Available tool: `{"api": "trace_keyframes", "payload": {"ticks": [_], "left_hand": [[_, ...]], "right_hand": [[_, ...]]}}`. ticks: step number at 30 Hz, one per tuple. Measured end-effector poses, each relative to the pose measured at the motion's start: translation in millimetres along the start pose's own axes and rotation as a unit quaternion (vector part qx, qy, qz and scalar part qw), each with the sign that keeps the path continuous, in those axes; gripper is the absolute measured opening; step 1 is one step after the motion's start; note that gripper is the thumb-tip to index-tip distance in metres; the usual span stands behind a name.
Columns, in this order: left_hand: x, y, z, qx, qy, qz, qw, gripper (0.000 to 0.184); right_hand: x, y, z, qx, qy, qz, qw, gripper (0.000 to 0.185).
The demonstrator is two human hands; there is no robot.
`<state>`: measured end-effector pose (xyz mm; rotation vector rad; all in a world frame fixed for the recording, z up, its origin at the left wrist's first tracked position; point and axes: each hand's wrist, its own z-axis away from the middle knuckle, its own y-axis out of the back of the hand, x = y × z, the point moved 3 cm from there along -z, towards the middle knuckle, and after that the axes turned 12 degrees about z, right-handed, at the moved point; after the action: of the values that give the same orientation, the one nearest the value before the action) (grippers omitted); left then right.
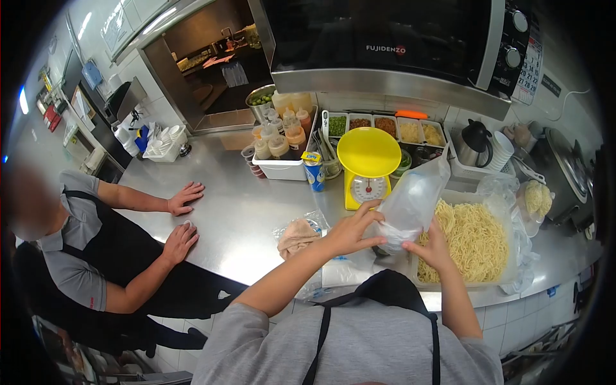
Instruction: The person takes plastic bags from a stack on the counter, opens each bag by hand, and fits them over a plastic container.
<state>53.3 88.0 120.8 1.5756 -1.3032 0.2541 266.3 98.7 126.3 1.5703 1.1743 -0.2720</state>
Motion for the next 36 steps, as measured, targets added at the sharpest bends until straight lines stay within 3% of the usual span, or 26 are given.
{"api": "trace_keyframes", "payload": {"ticks": [1, 3, 5, 7, 9, 10, 12, 14, 16, 18, 19, 21, 24, 25, 29, 31, 34, 36], "left_hand": [[-2.5, 2.7, -3.3, 0.008, -0.016, 0.006, 1.0, 0.045], [-3.3, 4.8, -7.8, 0.02, -0.025, 0.018, 0.999, 0.049], [-3.0, 16.4, -29.4, -0.032, 0.02, 0.109, 0.993, 0.06], [-6.1, 20.9, -41.3, -0.071, 0.019, 0.104, 0.992, 0.059], [-9.9, 18.0, -48.9, -0.108, 0.014, 0.096, 0.989, 0.06], [-14.2, 14.9, -48.1, -0.12, 0.017, 0.108, 0.987, 0.058], [-21.8, 14.1, -41.3, -0.131, 0.021, 0.113, 0.985, 0.057], [-25.5, 11.0, -29.8, -0.093, 0.021, 0.172, 0.98, 0.053], [-20.8, 11.3, -15.2, -0.045, -0.016, 0.139, 0.989, 0.05], [-15.3, 8.7, -5.6, 0.005, -0.055, 0.103, 0.993, 0.046], [-13.2, 4.0, 0.2, 0.041, -0.048, 0.118, 0.991, 0.041], [-4.5, -3.7, 8.0, 0.109, -0.071, 0.12, 0.984, 0.029], [-0.7, -14.3, 15.8, 0.147, -0.075, 0.073, 0.984, 0.025], [3.3, -17.7, 17.5, 0.137, -0.083, 0.051, 0.986, 0.02], [13.6, -19.9, 20.8, 0.076, -0.152, -0.051, 0.984, 0.017], [19.1, -17.4, 20.3, 0.067, -0.154, -0.059, 0.984, 0.02], [25.0, -15.3, 19.4, 0.069, -0.156, -0.059, 0.984, 0.026], [25.3, -14.1, 21.6, 0.078, -0.148, -0.049, 0.985, 0.029]], "right_hand": [[3.6, -1.1, -1.6, 0.002, 0.002, 0.001, 1.0, 0.061], [13.7, 0.1, 3.7, -0.021, -0.021, -0.174, 0.984, 0.059], [16.9, 8.6, -10.5, -0.036, -0.017, -0.178, 0.983, 0.06], [32.4, 10.9, -18.3, -0.047, -0.013, -0.18, 0.982, 0.061], [62.2, -3.4, -30.3, -0.113, -0.091, -0.341, 0.929, 0.062], [65.6, -2.0, -32.4, -0.115, -0.085, -0.339, 0.93, 0.062], [69.0, -6.7, -30.3, -0.171, -0.156, -0.287, 0.93, 0.065], [59.4, -4.0, -24.1, -0.153, -0.143, -0.25, 0.945, 0.062], [47.4, 3.9, -13.1, -0.133, -0.133, -0.208, 0.96, 0.059], [24.6, 17.5, -5.7, -0.002, 0.024, 0.044, 0.999, 0.049], [12.8, 18.6, -1.5, 0.025, 0.042, 0.073, 0.996, 0.042], [2.6, 16.5, 5.0, 0.051, 0.049, 0.087, 0.994, 0.041], [1.6, 7.1, 15.7, 0.117, 0.031, 0.096, 0.988, 0.038], [3.7, 6.0, 18.4, 0.164, 0.007, 0.094, 0.982, 0.037], [10.7, -1.8, 29.6, 0.19, -0.006, 0.106, 0.976, 0.032], [13.8, -6.2, 32.2, 0.161, 0.077, 0.195, 0.964, 0.028], [-10.6, -1.0, 25.5, 0.226, 0.089, 0.177, 0.954, 0.022], [-18.2, 5.4, 18.9, 0.199, 0.09, 0.18, 0.959, 0.02]]}}
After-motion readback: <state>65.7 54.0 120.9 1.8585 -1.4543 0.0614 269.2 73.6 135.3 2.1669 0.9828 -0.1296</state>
